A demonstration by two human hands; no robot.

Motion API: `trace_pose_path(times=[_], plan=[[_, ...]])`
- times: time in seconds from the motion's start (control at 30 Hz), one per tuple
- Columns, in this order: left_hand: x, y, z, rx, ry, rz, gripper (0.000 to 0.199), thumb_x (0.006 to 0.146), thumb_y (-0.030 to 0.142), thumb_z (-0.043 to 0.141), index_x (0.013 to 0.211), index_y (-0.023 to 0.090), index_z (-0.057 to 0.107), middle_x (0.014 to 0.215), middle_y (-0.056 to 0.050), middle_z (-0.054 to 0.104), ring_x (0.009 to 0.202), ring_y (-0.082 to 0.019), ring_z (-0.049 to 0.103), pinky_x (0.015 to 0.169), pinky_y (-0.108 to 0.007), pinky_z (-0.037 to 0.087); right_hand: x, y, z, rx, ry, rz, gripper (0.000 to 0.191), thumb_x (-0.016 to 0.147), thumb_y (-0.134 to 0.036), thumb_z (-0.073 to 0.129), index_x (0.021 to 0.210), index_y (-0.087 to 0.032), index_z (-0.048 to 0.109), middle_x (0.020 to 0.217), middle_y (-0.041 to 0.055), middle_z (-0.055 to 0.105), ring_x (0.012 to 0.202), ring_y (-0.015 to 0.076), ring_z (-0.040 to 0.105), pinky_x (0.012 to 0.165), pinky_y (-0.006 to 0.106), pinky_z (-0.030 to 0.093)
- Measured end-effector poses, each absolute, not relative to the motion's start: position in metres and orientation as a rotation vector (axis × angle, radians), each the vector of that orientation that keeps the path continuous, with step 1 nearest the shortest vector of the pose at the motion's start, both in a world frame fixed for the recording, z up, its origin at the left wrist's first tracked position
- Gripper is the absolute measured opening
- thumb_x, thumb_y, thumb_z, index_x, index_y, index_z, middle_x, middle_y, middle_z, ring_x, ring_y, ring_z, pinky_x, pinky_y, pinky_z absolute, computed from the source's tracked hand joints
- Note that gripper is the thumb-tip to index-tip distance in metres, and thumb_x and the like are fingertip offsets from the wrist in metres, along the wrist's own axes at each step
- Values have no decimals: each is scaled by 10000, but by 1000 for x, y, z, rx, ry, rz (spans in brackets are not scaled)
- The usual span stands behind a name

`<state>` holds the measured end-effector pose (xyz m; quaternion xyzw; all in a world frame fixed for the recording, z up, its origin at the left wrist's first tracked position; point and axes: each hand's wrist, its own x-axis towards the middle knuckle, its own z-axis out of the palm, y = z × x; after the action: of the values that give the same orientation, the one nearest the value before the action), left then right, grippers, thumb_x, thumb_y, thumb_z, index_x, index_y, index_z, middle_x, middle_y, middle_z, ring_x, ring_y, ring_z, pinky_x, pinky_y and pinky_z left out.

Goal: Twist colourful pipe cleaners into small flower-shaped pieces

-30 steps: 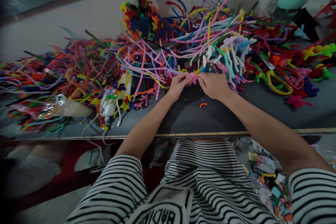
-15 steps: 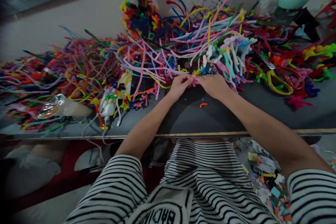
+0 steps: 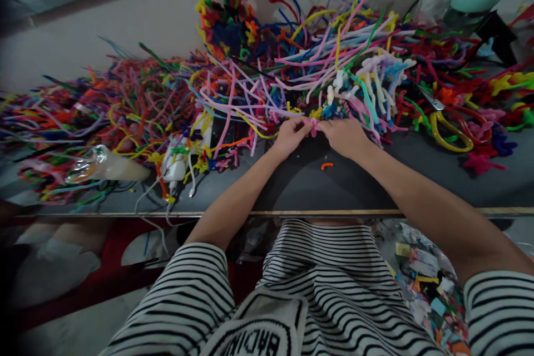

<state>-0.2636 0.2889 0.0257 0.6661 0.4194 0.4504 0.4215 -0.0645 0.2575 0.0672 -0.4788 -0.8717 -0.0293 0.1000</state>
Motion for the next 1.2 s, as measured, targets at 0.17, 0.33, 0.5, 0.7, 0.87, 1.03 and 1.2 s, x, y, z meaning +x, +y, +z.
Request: trace_pose_path(times=[0.17, 0.33, 0.5, 0.7, 0.87, 1.03, 1.2], plan=[[-262, 288, 25, 1625, 976, 1125, 566, 842, 740, 700, 834, 175, 687, 725, -1, 653, 616, -88, 546, 623, -250, 447, -59, 261, 59, -1410, -2478, -80, 418, 1082, -278, 387, 1211, -201, 777, 1009, 107, 823, 870, 252, 742, 658, 337, 344], [-261, 286, 23, 1547, 883, 1141, 514, 814, 676, 778, 885, 179, 664, 769, -5, 677, 666, -94, 596, 659, -244, 489, -56, 260, 52, -1390, -2330, 47, 367, 1048, -393, 516, 1225, -179, 755, 1039, 107, 820, 971, 269, 750, 723, 331, 414], [-258, 285, 18, 1516, 938, 1152, 405, 865, 584, 775, 940, 196, 688, 801, -5, 710, 695, -99, 631, 685, -241, 522, -57, 257, 51, -1457, -2176, 192, 409, 1005, -392, 538, 1328, -183, 677, 998, 94, 803, 895, 259, 731, 742, 338, 450], [-254, 282, 18, 1451, 1024, 1146, 319, 907, 481, 764, 997, 183, 693, 800, -10, 747, 637, -91, 651, 624, -229, 526, -56, 256, 52, -1442, -2170, 292, 437, 959, -368, 563, 1335, -162, 644, 953, 79, 801, 788, 218, 706, 685, 310, 436], [-256, 277, 24, 1411, 976, 1074, 350, 892, 517, 763, 980, 183, 709, 799, -29, 777, 623, -98, 670, 576, -221, 517, -55, 258, 50, -1357, -2142, 192, 416, 1024, -388, 500, 1338, -175, 670, 904, 70, 801, 678, 196, 698, 629, 303, 428], [-256, 278, 22, 1537, 998, 1227, 386, 895, 566, 736, 922, 182, 751, 795, -17, 751, 675, -96, 650, 657, -224, 516, -53, 260, 46, -1276, -2151, 114, 389, 1072, -431, 473, 1278, -227, 733, 968, 82, 817, 762, 237, 747, 668, 333, 490], [-256, 279, 18, 1626, 1047, 1239, 365, 945, 546, 682, 964, 189, 755, 869, -33, 770, 765, -126, 682, 737, -247, 539, -53, 262, 45, -1230, -2149, 148, 352, 1070, -430, 520, 1165, -216, 782, 1058, 86, 826, 885, 242, 773, 794, 351, 549]])
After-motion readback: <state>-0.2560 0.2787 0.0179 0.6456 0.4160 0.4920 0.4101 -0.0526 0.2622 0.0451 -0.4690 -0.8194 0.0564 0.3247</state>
